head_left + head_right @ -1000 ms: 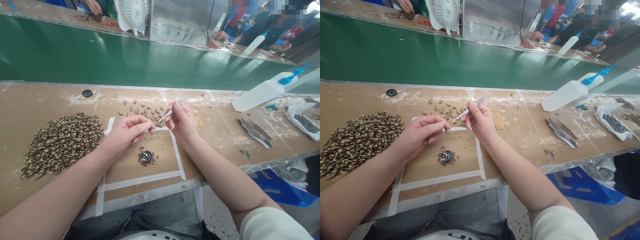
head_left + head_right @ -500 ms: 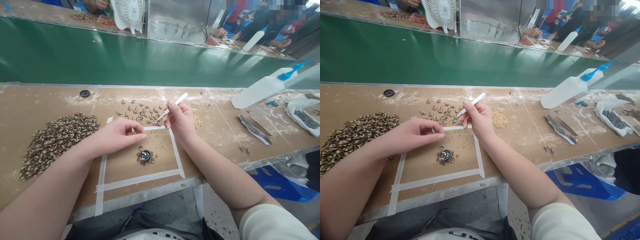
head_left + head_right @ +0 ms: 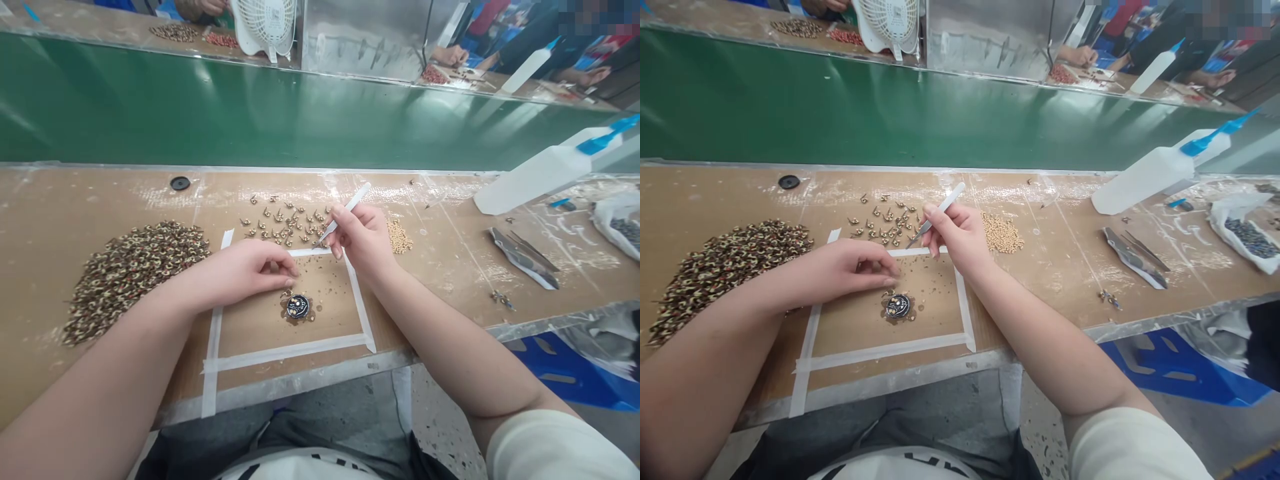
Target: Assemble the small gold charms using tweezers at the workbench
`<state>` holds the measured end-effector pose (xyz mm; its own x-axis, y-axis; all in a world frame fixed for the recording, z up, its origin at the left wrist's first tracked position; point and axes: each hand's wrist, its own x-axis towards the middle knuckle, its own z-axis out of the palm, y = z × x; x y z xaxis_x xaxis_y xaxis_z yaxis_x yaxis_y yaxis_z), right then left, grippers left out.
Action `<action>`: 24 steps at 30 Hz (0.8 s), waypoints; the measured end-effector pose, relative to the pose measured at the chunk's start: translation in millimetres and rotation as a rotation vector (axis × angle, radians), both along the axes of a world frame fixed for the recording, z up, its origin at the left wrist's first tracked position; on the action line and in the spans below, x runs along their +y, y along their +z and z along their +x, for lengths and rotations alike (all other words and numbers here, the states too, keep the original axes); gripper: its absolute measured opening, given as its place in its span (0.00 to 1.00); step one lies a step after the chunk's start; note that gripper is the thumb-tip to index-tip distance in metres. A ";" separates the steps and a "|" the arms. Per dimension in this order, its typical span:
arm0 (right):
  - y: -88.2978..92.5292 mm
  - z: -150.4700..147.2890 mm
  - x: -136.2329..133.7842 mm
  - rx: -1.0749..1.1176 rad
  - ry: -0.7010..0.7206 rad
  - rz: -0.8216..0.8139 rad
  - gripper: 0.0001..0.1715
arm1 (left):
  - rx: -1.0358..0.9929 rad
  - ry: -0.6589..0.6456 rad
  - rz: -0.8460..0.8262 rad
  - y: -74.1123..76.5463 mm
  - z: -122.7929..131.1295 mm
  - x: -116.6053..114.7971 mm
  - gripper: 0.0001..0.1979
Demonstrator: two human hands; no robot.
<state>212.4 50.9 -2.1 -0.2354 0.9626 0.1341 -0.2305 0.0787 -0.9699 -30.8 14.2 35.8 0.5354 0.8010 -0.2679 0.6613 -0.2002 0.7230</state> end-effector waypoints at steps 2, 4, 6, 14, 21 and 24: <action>2.2 -0.2 -0.7 -0.021 -0.007 0.013 0.25 | 0.016 0.022 0.000 -0.5 -1.4 1.2 0.13; 4.4 0.0 -2.2 -0.067 -0.002 0.040 0.25 | 0.034 0.013 -0.017 -0.5 -4.2 2.5 0.13; 5.5 0.5 -3.8 -0.113 0.025 0.075 0.26 | 0.042 0.002 -0.020 -0.3 -6.6 3.4 0.13; 3.4 1.5 -3.3 -0.216 0.201 0.201 0.25 | 0.057 -0.103 -0.027 -3.2 -3.0 1.5 0.08; 4.5 4.5 -6.8 -0.237 0.327 0.248 0.24 | 0.206 -0.131 0.053 2.3 1.1 -0.4 0.08; 2.3 7.1 -7.7 -0.247 0.399 0.328 0.20 | 0.256 -0.086 0.103 4.3 2.9 -0.9 0.08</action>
